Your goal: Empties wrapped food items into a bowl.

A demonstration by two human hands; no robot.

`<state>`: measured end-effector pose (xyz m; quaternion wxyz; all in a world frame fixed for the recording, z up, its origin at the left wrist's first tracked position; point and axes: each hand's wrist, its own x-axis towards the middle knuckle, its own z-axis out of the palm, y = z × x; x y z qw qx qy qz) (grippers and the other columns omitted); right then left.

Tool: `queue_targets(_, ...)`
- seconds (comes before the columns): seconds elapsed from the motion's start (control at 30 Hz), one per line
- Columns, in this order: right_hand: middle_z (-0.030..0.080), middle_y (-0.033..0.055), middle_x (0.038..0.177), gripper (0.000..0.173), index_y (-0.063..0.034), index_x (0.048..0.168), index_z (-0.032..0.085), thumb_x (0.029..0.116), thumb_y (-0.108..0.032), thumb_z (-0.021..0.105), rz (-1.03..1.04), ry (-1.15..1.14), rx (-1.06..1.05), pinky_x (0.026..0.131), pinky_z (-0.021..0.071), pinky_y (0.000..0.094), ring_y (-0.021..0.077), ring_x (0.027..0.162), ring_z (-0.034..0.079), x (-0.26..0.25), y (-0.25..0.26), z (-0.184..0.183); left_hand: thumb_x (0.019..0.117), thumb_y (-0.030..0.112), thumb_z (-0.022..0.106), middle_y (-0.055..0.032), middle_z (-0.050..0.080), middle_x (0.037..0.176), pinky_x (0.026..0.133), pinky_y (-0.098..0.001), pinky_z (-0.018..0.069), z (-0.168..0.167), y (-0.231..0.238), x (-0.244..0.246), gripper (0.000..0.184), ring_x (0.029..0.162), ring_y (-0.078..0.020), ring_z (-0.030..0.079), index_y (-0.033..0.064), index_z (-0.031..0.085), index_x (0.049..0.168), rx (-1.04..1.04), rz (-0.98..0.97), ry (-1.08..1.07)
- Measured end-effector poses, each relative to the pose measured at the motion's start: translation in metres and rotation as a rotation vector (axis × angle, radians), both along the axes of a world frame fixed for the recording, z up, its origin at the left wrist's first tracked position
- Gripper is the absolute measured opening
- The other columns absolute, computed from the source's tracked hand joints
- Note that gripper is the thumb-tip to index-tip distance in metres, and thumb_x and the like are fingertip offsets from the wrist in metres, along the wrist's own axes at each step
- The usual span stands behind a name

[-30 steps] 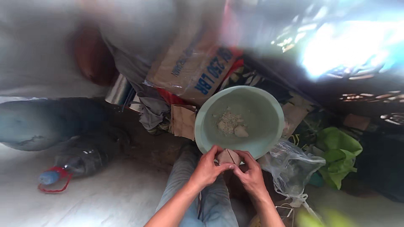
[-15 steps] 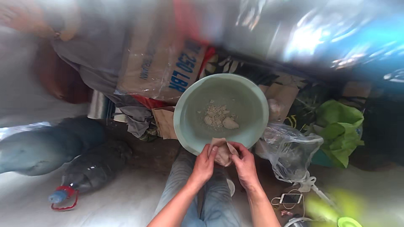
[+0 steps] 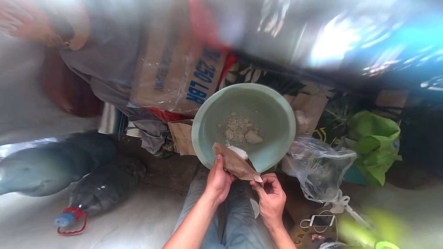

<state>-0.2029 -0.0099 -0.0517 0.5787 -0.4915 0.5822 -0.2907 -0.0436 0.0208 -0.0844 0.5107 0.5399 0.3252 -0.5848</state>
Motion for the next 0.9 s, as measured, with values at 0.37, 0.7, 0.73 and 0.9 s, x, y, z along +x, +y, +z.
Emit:
queue_targets(0.37,0.066,0.0071,0.095,0.019,-0.0009,0.101,0.069,0.0872,-0.008,0.081,0.031,0.106,-0.008,0.054,0.0613,0.0245,0.012,0.066,0.066,0.009,-0.015,0.004,0.1101,0.052,0.03,-0.0182,0.054,0.147,0.098,-0.0582,0.0552,0.005,0.005,0.013,0.06,0.124,-0.0379,0.062,0.0175,0.029,0.159,-0.046,0.063,0.208)
queue_targets(0.7,0.056,0.0149,0.139,0.021,-0.0099,0.092,0.068,0.0822,-0.023,0.082,0.456,0.232,-0.265,0.07,0.0601,0.021,0.0082,0.085,0.067,0.002,0.015,0.004,0.1064,0.019,0.053,-0.0209,0.072,0.109,0.086,-0.0464,0.0618,0.023,-0.013,0.003,0.033,0.098,-0.0305,0.073,-0.0007,0.054,0.133,0.027,-0.19,0.144)
queue_targets(0.73,0.051,0.0163,0.147,0.039,-0.0112,0.105,0.066,0.0854,-0.04,0.083,0.505,0.248,-0.25,0.061,0.0596,0.0217,0.0075,0.076,0.067,0.001,0.013,0.007,0.1078,0.017,0.048,-0.0196,0.073,0.104,0.082,-0.044,0.0627,0.023,-0.013,0.003,0.028,0.094,-0.0284,0.074,-0.0018,0.057,0.127,0.061,-0.23,0.109)
queue_targets(0.9,0.065,0.007,0.131,0.067,-0.021,0.142,0.061,0.101,-0.07,0.039,0.798,0.403,-0.214,0.055,0.0563,0.0313,0.0101,0.07,0.065,0.001,-0.018,0.015,0.1125,0.026,0.038,-0.0162,0.073,0.11,0.087,-0.0424,0.0621,0.023,-0.001,0.009,0.038,0.099,-0.025,0.073,0.0027,0.053,0.139,0.007,-0.315,0.06)
